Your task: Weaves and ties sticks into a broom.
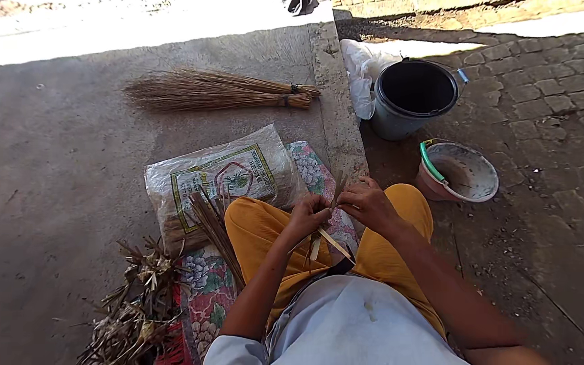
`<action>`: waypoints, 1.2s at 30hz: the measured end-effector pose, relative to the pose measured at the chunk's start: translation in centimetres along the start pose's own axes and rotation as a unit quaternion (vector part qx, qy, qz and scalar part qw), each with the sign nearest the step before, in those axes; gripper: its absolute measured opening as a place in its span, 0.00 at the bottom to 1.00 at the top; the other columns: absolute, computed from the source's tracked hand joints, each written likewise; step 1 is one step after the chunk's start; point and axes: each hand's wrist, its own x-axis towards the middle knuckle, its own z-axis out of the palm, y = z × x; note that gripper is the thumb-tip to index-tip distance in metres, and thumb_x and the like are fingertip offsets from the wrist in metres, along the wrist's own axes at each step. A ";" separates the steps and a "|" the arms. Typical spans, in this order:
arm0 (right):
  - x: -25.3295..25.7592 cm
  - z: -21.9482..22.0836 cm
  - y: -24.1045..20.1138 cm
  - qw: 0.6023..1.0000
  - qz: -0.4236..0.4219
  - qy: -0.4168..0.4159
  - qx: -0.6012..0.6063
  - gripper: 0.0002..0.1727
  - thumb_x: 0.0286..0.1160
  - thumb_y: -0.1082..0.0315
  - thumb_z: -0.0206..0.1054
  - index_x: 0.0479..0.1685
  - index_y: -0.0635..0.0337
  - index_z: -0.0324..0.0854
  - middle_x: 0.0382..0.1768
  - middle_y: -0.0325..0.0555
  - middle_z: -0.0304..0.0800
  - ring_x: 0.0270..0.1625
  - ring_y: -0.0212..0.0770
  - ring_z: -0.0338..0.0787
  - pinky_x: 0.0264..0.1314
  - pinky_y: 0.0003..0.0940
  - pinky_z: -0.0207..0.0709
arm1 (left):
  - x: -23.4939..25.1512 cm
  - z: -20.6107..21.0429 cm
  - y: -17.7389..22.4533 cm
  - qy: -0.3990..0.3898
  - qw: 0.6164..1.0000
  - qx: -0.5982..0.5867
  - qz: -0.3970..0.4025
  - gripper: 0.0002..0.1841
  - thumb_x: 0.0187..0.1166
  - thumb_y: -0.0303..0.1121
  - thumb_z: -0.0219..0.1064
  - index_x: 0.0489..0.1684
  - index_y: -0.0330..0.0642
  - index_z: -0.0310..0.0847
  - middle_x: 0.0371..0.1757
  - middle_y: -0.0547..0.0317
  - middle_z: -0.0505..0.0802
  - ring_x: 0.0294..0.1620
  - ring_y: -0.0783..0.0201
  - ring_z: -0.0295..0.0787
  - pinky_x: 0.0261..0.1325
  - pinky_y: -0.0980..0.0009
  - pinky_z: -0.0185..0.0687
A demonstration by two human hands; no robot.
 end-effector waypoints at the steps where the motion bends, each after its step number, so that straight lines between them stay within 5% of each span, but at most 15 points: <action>1: -0.1 0.3 0.0 1.000 -0.001 0.003 -0.008 0.04 0.72 0.70 0.74 0.36 0.60 0.93 0.36 0.50 0.95 0.46 0.53 0.95 0.76 0.74 0.63 | 0.0 -0.1 -0.1 0.005 0.998 0.055 -0.001 0.04 0.80 0.29 0.68 0.42 0.37 0.84 0.28 0.66 0.88 0.29 0.76 0.82 0.41 0.75 0.80; 6: -0.6 1.0 -0.8 0.995 0.034 -0.059 -0.078 0.06 0.76 0.70 0.71 0.38 0.61 0.93 0.34 0.53 0.95 0.42 0.55 0.94 0.72 0.73 0.64 | 0.2 -0.2 1.5 -0.001 0.952 0.304 -0.046 0.10 0.83 0.35 0.63 0.47 0.39 0.88 0.35 0.49 0.91 0.41 0.50 0.87 0.52 0.45 0.77; 9: -0.3 0.6 -1.5 0.981 0.073 -0.143 -0.106 0.09 0.80 0.71 0.66 0.41 0.65 0.92 0.33 0.57 0.92 0.42 0.58 0.93 0.72 0.68 0.64 | 0.7 -0.1 1.9 -0.005 0.919 0.385 -0.083 0.11 0.84 0.35 0.61 0.47 0.42 0.90 0.41 0.47 0.94 0.50 0.46 0.89 0.62 0.40 0.72; 12: 0.3 0.3 -2.6 0.958 0.110 -0.231 -0.127 0.13 0.84 0.71 0.59 0.45 0.69 0.89 0.39 0.62 0.92 0.48 0.60 0.92 0.71 0.65 0.63 | 1.2 0.5 2.2 -0.030 0.873 0.476 -0.104 0.13 0.86 0.36 0.59 0.54 0.47 0.91 0.51 0.48 0.94 0.63 0.45 0.86 0.79 0.35 0.54; 15: 1.6 -0.7 -2.9 0.932 0.141 -0.317 -0.100 0.17 0.91 0.67 0.54 0.52 0.67 0.87 0.47 0.59 0.92 0.57 0.58 0.89 0.73 0.64 0.59 | 1.5 1.5 1.4 -0.076 0.834 0.545 -0.046 0.13 0.87 0.33 0.59 0.56 0.49 0.92 0.54 0.47 0.93 0.69 0.40 0.82 0.83 0.24 0.32; 17: 2.3 -1.8 -1.6 0.927 0.174 -0.331 -0.030 0.17 0.92 0.64 0.55 0.49 0.67 0.87 0.44 0.59 0.91 0.54 0.58 0.89 0.69 0.62 0.64 | 1.3 1.2 0.4 -0.106 0.847 0.518 0.053 0.13 0.87 0.32 0.60 0.55 0.49 0.93 0.51 0.47 0.93 0.68 0.41 0.83 0.82 0.22 0.29; 19: 2.2 -2.4 0.6 0.930 0.194 -0.301 0.080 0.16 0.90 0.65 0.59 0.37 0.66 0.85 0.29 0.52 0.83 0.38 0.48 0.83 0.51 0.51 0.73 | 0.9 0.3 -0.8 -0.102 0.892 0.408 0.162 0.11 0.85 0.30 0.62 0.51 0.45 0.94 0.47 0.48 0.93 0.61 0.46 0.87 0.82 0.30 0.49; 21: 1.2 -1.8 2.7 0.907 0.221 -0.235 0.271 0.16 0.87 0.69 0.61 0.26 0.63 0.81 0.20 0.37 0.74 0.26 0.30 0.73 0.34 0.28 0.68 | 1.0 0.0 -2.3 -0.075 0.939 0.234 0.239 0.10 0.84 0.28 0.63 0.45 0.37 0.92 0.44 0.52 0.92 0.45 0.63 0.88 0.59 0.63 0.82; 23: 0.6 -0.9 2.9 0.825 0.290 -0.164 0.455 0.15 0.82 0.76 0.59 0.23 0.57 0.80 0.18 0.28 0.76 0.22 0.21 0.72 0.30 0.17 0.67 | 0.9 0.8 -2.7 -0.039 0.973 0.054 0.223 0.08 0.82 0.25 0.64 0.42 0.29 0.89 0.41 0.53 0.90 0.40 0.72 0.85 0.49 0.75 0.83; 25: 0.4 0.0 2.0 0.738 0.375 -0.124 0.546 0.17 0.86 0.76 0.55 0.26 0.57 0.80 0.18 0.28 0.78 0.20 0.21 0.73 0.28 0.16 0.70 | 0.7 1.9 -2.7 0.022 0.985 -0.050 0.163 0.05 0.80 0.23 0.66 0.43 0.27 0.84 0.38 0.55 0.90 0.38 0.73 0.87 0.48 0.74 0.86; 27: 0.1 0.9 1.3 0.667 0.444 -0.117 0.586 0.17 0.91 0.71 0.52 0.28 0.55 0.77 0.17 0.28 0.74 0.18 0.22 0.72 0.27 0.17 0.73 | 0.9 2.5 -2.7 0.053 0.989 -0.087 0.107 0.09 0.80 0.22 0.66 0.52 0.31 0.75 0.37 0.56 0.88 0.36 0.70 0.88 0.47 0.70 0.88; 29: -0.4 1.8 0.9 0.607 0.488 -0.110 0.618 0.17 0.92 0.68 0.51 0.29 0.54 0.75 0.16 0.28 0.71 0.16 0.24 0.71 0.26 0.19 0.75 | 1.0 2.8 -2.9 0.070 0.991 -0.086 0.081 0.15 0.80 0.22 0.67 0.64 0.32 0.79 0.39 0.56 0.90 0.36 0.70 0.87 0.46 0.72 0.85; 31: -1.1 2.4 0.8 0.565 0.504 -0.106 0.645 0.18 0.92 0.67 0.50 0.28 0.53 0.75 0.14 0.29 0.71 0.15 0.25 0.72 0.28 0.23 0.79 | 1.0 2.9 -2.9 0.073 0.991 -0.097 0.060 0.11 0.80 0.22 0.67 0.58 0.31 0.84 0.41 0.56 0.90 0.37 0.72 0.86 0.47 0.74 0.84; 33: -1.6 2.3 0.7 0.586 0.485 -0.115 0.639 0.17 0.93 0.66 0.50 0.30 0.54 0.76 0.17 0.29 0.73 0.18 0.26 0.75 0.34 0.24 0.81 | 1.0 2.8 -2.7 0.066 0.986 -0.154 0.020 0.07 0.81 0.21 0.67 0.51 0.30 0.86 0.38 0.57 0.91 0.34 0.72 0.86 0.43 0.74 0.86; 36: -2.3 1.9 0.5 0.732 0.402 -0.101 0.541 0.09 0.88 0.72 0.57 0.42 0.61 0.83 0.29 0.33 0.87 0.31 0.26 0.86 0.43 0.23 0.83 | 0.9 2.1 -1.9 0.068 0.967 -0.241 -0.051 0.06 0.82 0.22 0.65 0.49 0.30 0.86 0.32 0.59 0.91 0.28 0.73 0.86 0.38 0.76 0.85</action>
